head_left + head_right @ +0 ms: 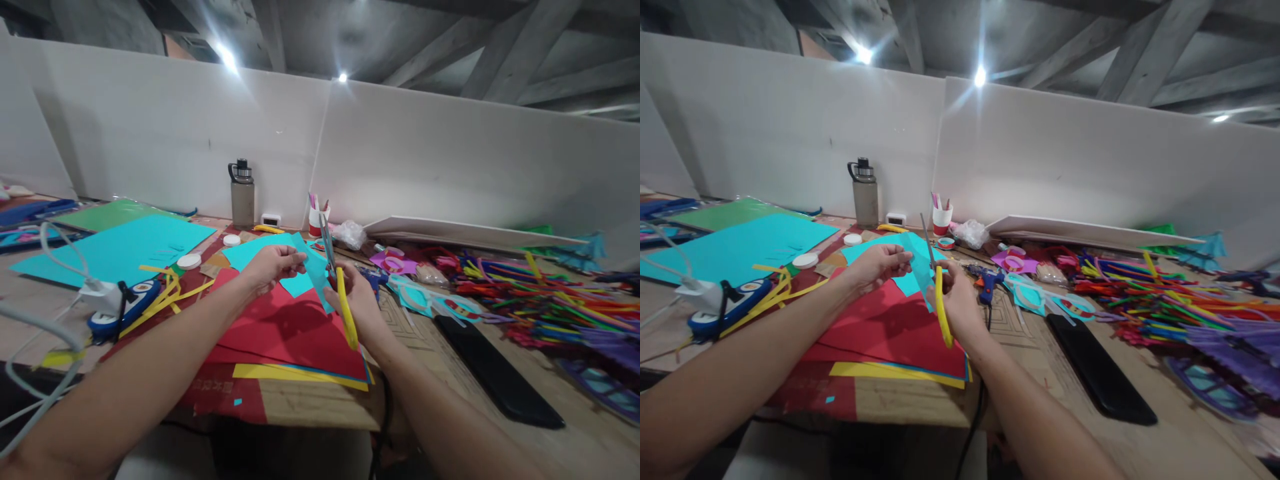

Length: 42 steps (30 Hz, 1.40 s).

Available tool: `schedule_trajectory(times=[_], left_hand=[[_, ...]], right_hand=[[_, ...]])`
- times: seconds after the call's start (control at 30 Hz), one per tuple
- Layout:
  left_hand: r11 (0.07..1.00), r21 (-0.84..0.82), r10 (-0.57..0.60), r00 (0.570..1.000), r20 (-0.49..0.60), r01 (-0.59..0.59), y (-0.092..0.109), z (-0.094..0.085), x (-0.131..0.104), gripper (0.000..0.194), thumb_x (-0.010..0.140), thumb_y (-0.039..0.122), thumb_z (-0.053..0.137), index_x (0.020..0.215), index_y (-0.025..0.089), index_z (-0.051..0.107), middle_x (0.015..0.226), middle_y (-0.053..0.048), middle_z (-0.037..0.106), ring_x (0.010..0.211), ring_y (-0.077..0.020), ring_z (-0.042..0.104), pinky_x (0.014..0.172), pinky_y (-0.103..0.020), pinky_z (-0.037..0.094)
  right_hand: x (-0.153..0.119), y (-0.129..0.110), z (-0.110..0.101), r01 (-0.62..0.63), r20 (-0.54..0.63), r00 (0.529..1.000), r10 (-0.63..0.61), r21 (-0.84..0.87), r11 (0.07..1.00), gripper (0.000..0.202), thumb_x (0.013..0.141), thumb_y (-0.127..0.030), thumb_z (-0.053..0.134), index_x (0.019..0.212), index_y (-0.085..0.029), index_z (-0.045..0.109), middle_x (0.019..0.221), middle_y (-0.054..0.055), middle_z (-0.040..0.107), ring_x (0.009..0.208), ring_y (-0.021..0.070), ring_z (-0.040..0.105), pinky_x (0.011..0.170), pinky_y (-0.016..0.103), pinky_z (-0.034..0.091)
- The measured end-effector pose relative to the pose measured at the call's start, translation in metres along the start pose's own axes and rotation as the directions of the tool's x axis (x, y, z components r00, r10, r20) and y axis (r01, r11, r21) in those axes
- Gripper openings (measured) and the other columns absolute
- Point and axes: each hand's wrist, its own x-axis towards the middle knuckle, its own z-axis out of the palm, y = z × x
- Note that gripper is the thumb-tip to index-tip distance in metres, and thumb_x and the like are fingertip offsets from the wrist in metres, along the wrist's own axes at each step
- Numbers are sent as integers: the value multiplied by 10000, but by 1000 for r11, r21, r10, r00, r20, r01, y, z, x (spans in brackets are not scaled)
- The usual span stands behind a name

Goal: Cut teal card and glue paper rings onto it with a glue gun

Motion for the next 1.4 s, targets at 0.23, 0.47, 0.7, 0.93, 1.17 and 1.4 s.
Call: schedule_trajectory(times=[0.23, 0.47, 0.7, 0.93, 1.17, 1.4], left_hand=[[1000, 22, 10, 1000, -1, -10, -2, -1, 2, 337, 603, 366, 774, 621, 122, 542, 579, -17, 592, 559, -89, 556, 560, -218, 405], [999, 46, 1, 995, -102, 4, 2, -1, 2, 349, 570, 372, 785, 610, 123, 545, 566, -20, 586, 545, -96, 550, 530, -219, 385], [992, 127, 44, 977, -207, -18, 1, -13, 7, 286, 593, 345, 764, 638, 123, 589, 574, -35, 614, 558, -103, 561, 543, -223, 384], [979, 155, 172, 942, -288, -131, 5, -43, 19, 258, 626, 342, 746, 662, 122, 617, 595, -39, 622, 566, -102, 564, 532, -225, 369], [985, 93, 164, 948, -273, -143, 11, -51, 20, 223, 648, 303, 736, 703, 119, 622, 627, -39, 625, 575, -96, 565, 542, -228, 372], [983, 104, 173, 950, -261, -151, 12, -52, 20, 229, 646, 302, 738, 690, 120, 606, 615, -35, 617, 580, -102, 567, 539, -230, 368]], right_hand=[[1, 4, -1, 23, 6, 1000, -23, -14, 1000, 398, 672, -217, 575, 1051, -208, 455, 740, -17, 581, 647, 141, 561, 575, 258, 442], [3, 8, -5, 111, -25, 993, -115, -124, 986, 350, 761, -283, 574, 1091, -224, 474, 881, 13, 597, 800, 158, 580, 684, 264, 465], [1, 1, -14, 144, 54, 990, -133, -364, 920, 281, 819, -420, 529, 1013, -217, 539, 770, 1, 574, 645, 136, 522, 594, 246, 421], [-4, -8, -14, 126, 247, 969, -6, -474, 871, 246, 795, -435, 537, 703, -206, 541, 575, -40, 483, 514, 106, 433, 443, 203, 300], [-4, -10, -16, 119, 246, 969, 10, -504, 855, 208, 772, -407, 567, 692, -217, 586, 560, -30, 523, 494, 115, 454, 432, 213, 300], [-5, -12, -18, 134, 261, 965, 4, -505, 853, 224, 774, -414, 573, 670, -216, 577, 556, -15, 539, 488, 121, 475, 415, 214, 295]])
